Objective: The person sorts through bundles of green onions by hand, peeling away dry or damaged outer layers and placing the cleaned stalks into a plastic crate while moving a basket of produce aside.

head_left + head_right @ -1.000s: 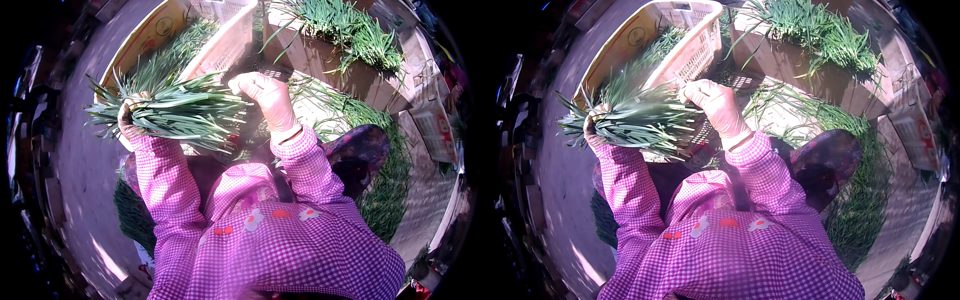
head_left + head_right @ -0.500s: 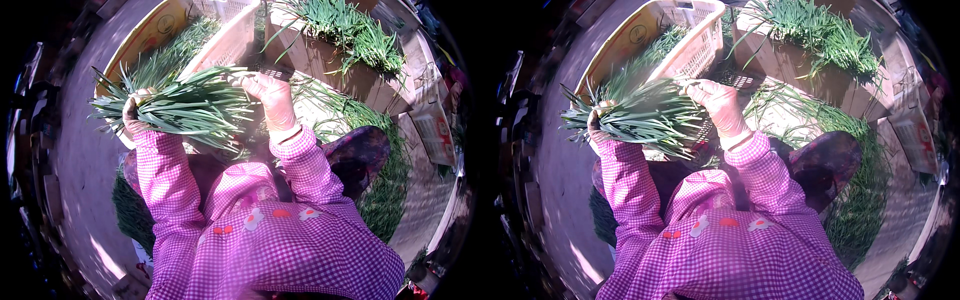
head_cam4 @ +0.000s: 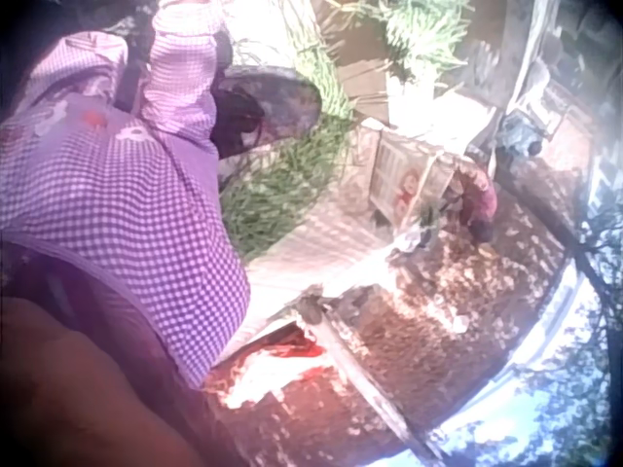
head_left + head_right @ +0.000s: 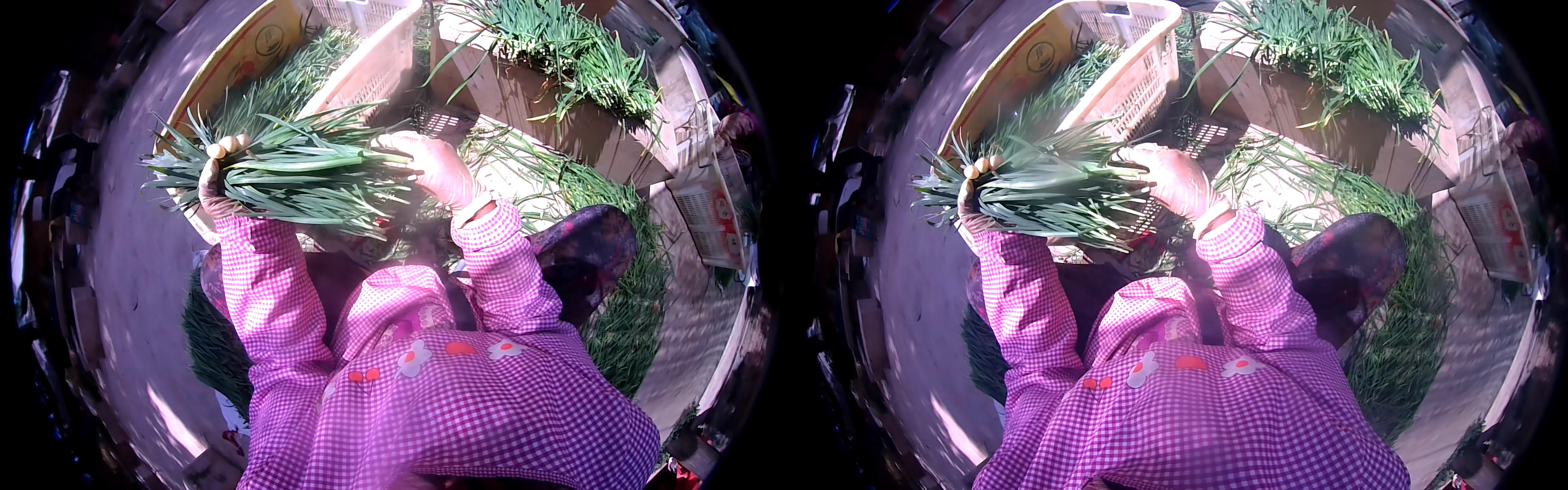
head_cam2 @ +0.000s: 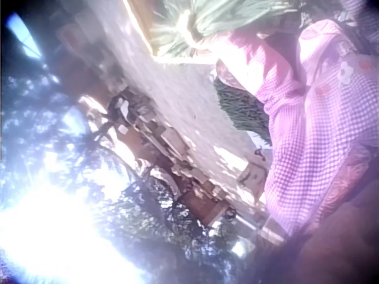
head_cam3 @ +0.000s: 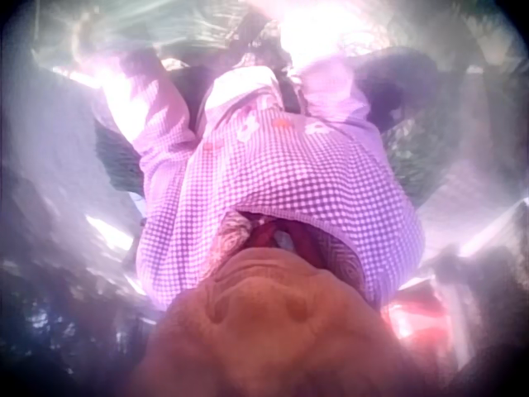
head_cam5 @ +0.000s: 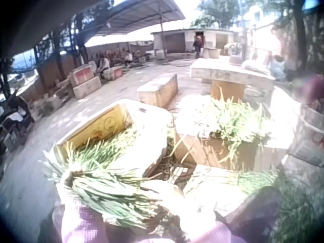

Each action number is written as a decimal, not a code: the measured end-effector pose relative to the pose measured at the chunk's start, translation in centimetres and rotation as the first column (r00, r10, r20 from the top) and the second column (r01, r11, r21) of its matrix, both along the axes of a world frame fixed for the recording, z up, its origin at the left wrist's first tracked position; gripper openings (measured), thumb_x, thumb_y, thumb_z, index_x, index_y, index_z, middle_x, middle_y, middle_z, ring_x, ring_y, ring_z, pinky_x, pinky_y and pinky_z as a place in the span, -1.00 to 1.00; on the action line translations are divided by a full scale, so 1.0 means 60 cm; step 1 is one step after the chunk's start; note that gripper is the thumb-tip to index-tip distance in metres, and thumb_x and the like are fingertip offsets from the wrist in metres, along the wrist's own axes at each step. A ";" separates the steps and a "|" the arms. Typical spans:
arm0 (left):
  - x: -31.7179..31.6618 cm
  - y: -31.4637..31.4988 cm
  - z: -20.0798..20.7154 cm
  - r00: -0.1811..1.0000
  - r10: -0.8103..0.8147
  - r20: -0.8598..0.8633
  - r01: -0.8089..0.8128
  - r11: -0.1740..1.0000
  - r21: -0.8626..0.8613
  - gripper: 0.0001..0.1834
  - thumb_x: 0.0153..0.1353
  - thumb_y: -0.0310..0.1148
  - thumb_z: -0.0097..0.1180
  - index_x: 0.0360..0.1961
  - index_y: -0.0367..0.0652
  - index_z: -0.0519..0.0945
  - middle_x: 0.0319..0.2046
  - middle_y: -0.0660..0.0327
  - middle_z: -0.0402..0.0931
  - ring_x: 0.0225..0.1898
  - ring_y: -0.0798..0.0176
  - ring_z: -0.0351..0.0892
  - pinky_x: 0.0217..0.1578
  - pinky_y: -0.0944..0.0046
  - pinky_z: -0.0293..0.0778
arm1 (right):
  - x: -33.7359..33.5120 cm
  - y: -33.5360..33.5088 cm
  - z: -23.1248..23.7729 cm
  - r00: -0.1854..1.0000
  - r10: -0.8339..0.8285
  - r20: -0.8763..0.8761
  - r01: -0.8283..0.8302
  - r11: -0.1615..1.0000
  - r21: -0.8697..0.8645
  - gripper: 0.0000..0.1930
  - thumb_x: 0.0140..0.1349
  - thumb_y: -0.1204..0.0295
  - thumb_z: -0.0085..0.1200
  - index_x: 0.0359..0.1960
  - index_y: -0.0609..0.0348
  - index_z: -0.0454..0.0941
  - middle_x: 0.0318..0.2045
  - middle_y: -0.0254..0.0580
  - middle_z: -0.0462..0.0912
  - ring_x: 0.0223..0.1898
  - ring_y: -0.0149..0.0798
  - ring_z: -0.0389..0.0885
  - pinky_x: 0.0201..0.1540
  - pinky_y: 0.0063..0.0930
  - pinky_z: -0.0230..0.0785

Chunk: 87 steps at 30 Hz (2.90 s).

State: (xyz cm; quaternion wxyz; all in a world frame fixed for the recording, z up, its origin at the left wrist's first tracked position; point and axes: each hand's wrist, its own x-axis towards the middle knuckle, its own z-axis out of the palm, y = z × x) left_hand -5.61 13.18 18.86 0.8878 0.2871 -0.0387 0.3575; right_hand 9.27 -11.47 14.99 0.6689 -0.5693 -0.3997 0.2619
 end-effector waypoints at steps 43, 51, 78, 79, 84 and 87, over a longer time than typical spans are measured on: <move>0.018 -0.048 0.028 0.950 0.278 -0.139 -0.280 0.960 0.006 -0.74 0.28 -0.21 -0.01 -0.45 -0.18 0.46 -0.42 0.14 0.45 -0.25 0.10 0.45 -0.10 0.12 0.43 | 0.108 -0.156 0.074 0.528 -0.849 0.030 0.839 0.527 0.133 -0.80 0.21 0.45 0.07 -0.17 0.26 0.60 -0.24 -0.35 0.62 -0.22 -0.48 0.55 -0.15 -0.62 0.35; 0.034 -0.032 -0.013 0.954 0.223 -0.198 -0.230 0.973 -0.015 -0.84 0.16 -0.30 0.08 -0.47 -0.16 0.48 -0.46 0.19 0.46 -0.29 0.12 0.46 -0.12 0.03 0.42 | 0.005 -0.052 0.058 0.600 0.037 0.799 0.177 0.968 -0.178 -0.79 0.16 0.27 -0.04 -0.30 -0.02 0.64 -0.33 -0.32 0.62 -0.30 -0.26 0.59 -0.24 -0.46 0.44; 0.030 -0.024 0.000 0.958 0.248 -0.142 -0.271 0.947 -0.174 -0.73 0.25 -0.26 0.02 -0.54 -0.17 0.39 -0.57 0.17 0.34 -0.46 0.18 0.33 -0.22 0.11 0.39 | 0.018 -0.030 0.024 0.804 -0.202 0.559 0.399 0.881 -0.255 -0.68 0.13 0.19 0.07 -0.13 0.05 0.56 -0.16 -0.16 0.57 -0.17 -0.12 0.56 -0.11 -0.35 0.40; 0.029 -0.019 -0.006 0.975 0.196 -0.102 -0.212 0.959 -0.188 -0.73 0.25 -0.26 0.02 -0.54 -0.17 0.38 -0.57 0.17 0.34 -0.46 0.18 0.33 -0.22 0.11 0.39 | 0.012 -0.016 0.013 0.737 -0.225 0.637 0.440 0.875 -0.201 -0.67 0.12 0.19 0.08 -0.13 0.06 0.56 -0.15 -0.14 0.56 -0.16 -0.10 0.55 -0.10 -0.34 0.39; 0.024 0.025 -0.052 0.999 0.001 -0.035 -0.005 0.994 -0.112 -0.68 0.24 -0.19 0.02 -0.55 -0.11 0.30 -0.48 0.20 0.28 -0.30 0.13 0.29 -0.15 0.12 0.30 | -0.015 0.018 -0.011 0.968 -0.169 0.183 0.209 0.952 -0.226 -0.64 0.07 0.20 0.15 -0.12 0.07 0.56 -0.11 -0.21 0.56 -0.10 -0.09 0.52 -0.05 -0.34 0.35; 0.024 0.015 -0.044 0.997 -0.060 -0.052 0.058 0.997 -0.046 -0.68 0.25 -0.19 0.02 -0.55 -0.11 0.29 -0.46 0.20 0.27 -0.26 0.10 0.31 -0.15 0.11 0.30 | -0.019 0.022 -0.031 0.923 -0.240 0.302 0.345 0.863 -0.369 -0.74 0.10 0.31 0.09 -0.17 0.02 0.59 -0.19 -0.18 0.61 -0.19 -0.09 0.57 -0.13 -0.35 0.40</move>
